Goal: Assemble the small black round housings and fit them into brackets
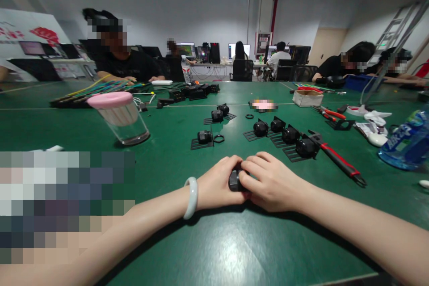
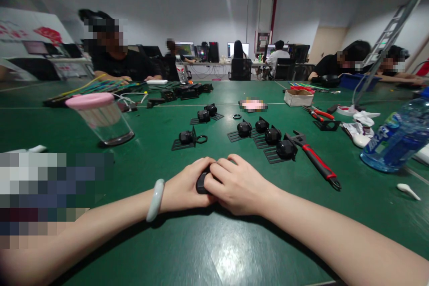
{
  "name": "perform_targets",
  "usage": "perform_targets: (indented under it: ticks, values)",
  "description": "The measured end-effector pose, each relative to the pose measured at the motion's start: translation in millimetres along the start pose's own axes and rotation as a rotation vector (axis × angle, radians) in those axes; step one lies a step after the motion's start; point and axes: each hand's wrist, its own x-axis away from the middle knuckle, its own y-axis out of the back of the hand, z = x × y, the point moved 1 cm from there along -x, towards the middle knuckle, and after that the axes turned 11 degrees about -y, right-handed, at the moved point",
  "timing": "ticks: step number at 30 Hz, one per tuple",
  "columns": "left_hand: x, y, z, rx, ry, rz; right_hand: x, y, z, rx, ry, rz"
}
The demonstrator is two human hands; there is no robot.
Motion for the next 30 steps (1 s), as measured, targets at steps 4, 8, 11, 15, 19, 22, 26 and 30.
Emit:
perform_targets:
  ticks: [4,8,11,15,19,22,26,30]
  values:
    - [0.1,-0.7,0.8,0.006,-0.014,0.008,2.5,2.7,8.7,0.045,0.003,-0.061]
    - [1.1,-1.5,2.1,-0.007,-0.009,0.006,5.4,4.7,12.0,0.1,0.046,-0.082]
    - [1.2,-1.5,1.0,-0.011,-0.002,0.012,6.1,4.7,11.3,0.104,-0.003,-0.091]
    - [0.9,-1.0,-1.4,-0.005,0.005,0.014,5.9,2.6,9.6,0.076,-0.049,-0.075]
    - [1.0,-1.1,-3.0,-0.004,0.016,-0.006,6.0,1.7,8.2,0.004,-0.053,-0.075]
    - [1.2,-1.4,-4.0,-0.002,0.023,-0.023,6.5,1.3,7.5,-0.039,-0.063,-0.055]
    - [1.5,-1.9,-4.3,0.006,0.042,-0.04,6.8,-1.1,5.8,-0.083,-0.069,-0.015]
    - [1.3,-2.0,-4.1,0.011,0.054,-0.03,6.8,-4.4,3.7,-0.137,-0.069,0.019]
